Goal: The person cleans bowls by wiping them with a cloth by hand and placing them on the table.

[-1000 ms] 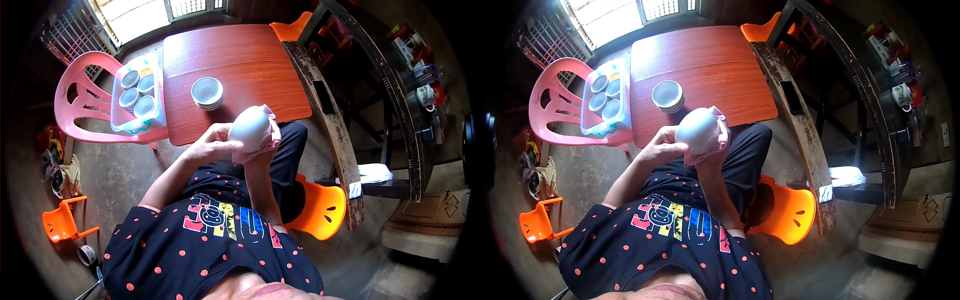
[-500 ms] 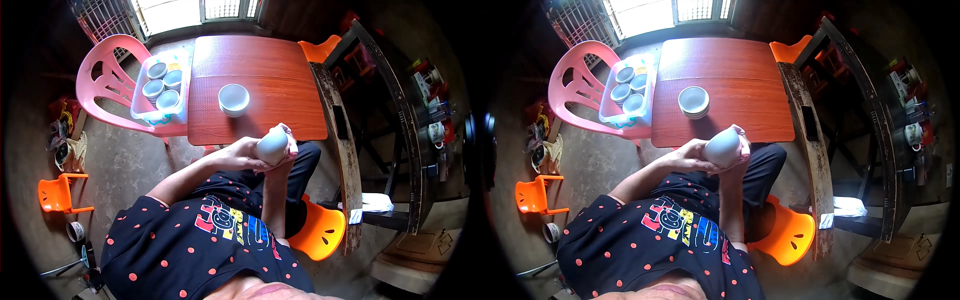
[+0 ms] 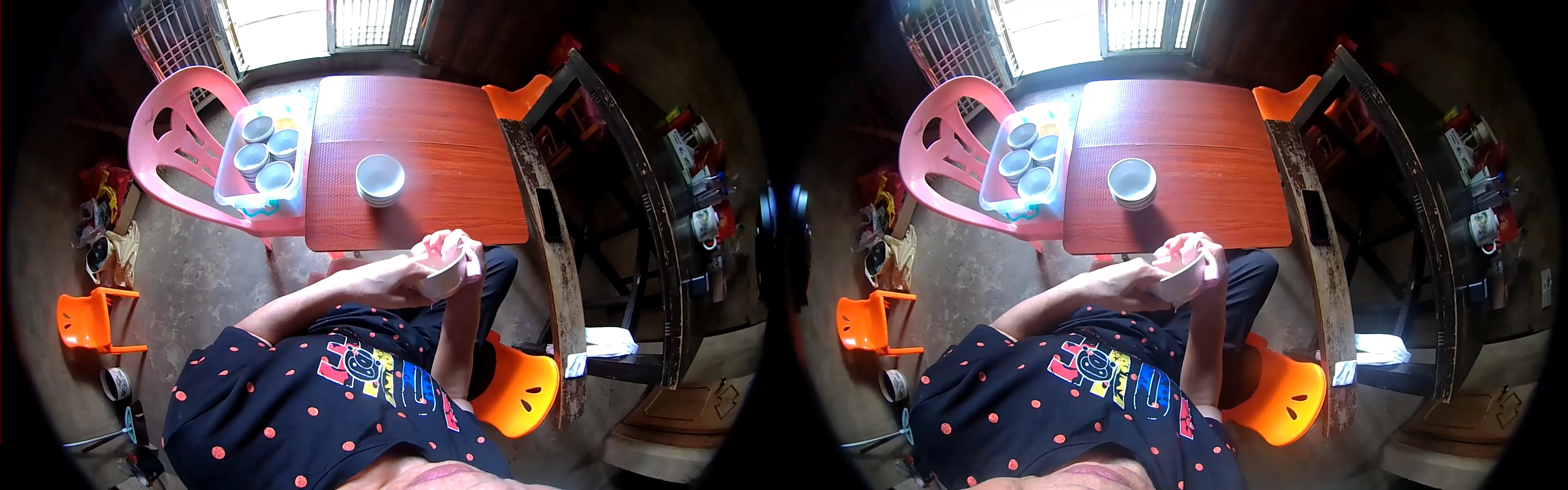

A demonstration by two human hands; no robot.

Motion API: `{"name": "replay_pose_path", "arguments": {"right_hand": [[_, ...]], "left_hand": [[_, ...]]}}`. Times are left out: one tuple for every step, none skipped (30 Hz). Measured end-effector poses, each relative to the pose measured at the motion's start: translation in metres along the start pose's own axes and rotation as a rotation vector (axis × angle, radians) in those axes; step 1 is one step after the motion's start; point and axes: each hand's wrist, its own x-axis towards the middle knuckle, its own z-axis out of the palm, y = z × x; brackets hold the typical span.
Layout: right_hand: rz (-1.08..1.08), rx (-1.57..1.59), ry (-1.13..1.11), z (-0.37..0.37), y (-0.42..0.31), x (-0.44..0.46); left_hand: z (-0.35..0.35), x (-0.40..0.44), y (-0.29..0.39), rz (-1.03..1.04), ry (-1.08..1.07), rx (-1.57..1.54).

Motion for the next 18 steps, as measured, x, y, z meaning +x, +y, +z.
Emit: {"name": "replay_pose_path", "arguments": {"right_hand": [[-0.156,-0.502,0.013,0.005,-0.007,-0.004],[-0.312,-1.005,0.024,0.025,-0.019,-0.005],[-0.365,-1.343,0.086,0.06,-0.027,-0.008],[-0.44,-1.716,0.009,0.075,-0.027,-0.01],[-0.44,-1.683,-0.029,0.076,-0.028,-0.011],[-0.441,-1.651,-0.066,0.076,-0.029,-0.011],[-0.381,-1.385,-0.054,0.067,-0.029,-0.009],[-0.319,-1.119,-0.042,0.052,-0.026,-0.007],[-0.314,-0.877,0.009,0.041,-0.022,-0.008],[-0.283,-0.6,0.102,0.033,-0.008,-0.014],[-0.381,-0.626,0.187,0.026,0.008,-0.013],[-0.479,-0.65,0.272,0.024,0.02,-0.011],[-0.641,-0.844,0.305,0.023,0.027,-0.008],[-0.693,-0.95,0.226,0.027,0.021,-0.007],[-0.751,-1.047,0.146,0.031,0.015,-0.006],[-0.73,-1.148,0.013,0.034,-0.003,-0.005],[-0.595,-1.256,-0.215,0.054,-0.03,-0.002],[-0.494,-1.307,-0.455,0.064,-0.046,0.002]], "left_hand": [[-0.002,0.0,-0.002,-0.02,0.002,-0.022],[-0.004,0.001,-0.006,-0.039,0.006,-0.044],[-0.006,0.004,-0.017,-0.198,-0.152,0.018],[-0.001,0.003,-0.019,-0.087,-0.048,-0.138],[0.004,0.005,-0.017,0.029,0.057,-0.29],[0.006,0.007,-0.015,0.146,0.16,-0.441],[-0.015,0.0,-0.016,-0.113,-0.104,-0.186],[-0.008,0.0,-0.023,-0.186,-0.069,-0.495],[-0.006,0.0,-0.021,-0.194,0.01,-0.558],[-0.006,0.001,-0.019,-0.201,0.088,-0.618],[-0.006,0.0,-0.024,-0.182,0.122,-0.693],[-0.001,0.002,-0.029,-0.152,0.209,-0.905],[0.001,0.002,-0.035,-0.164,0.239,-1.067],[0.003,0.002,-0.041,-0.178,0.268,-1.23],[0.002,0.001,-0.048,-0.148,0.199,-1.349],[0.002,-0.002,-0.051,-0.133,0.132,-1.335],[0.001,-0.004,-0.05,-0.117,0.064,-1.322],[0.0,-0.005,-0.048,-0.099,-0.004,-1.307]]}}
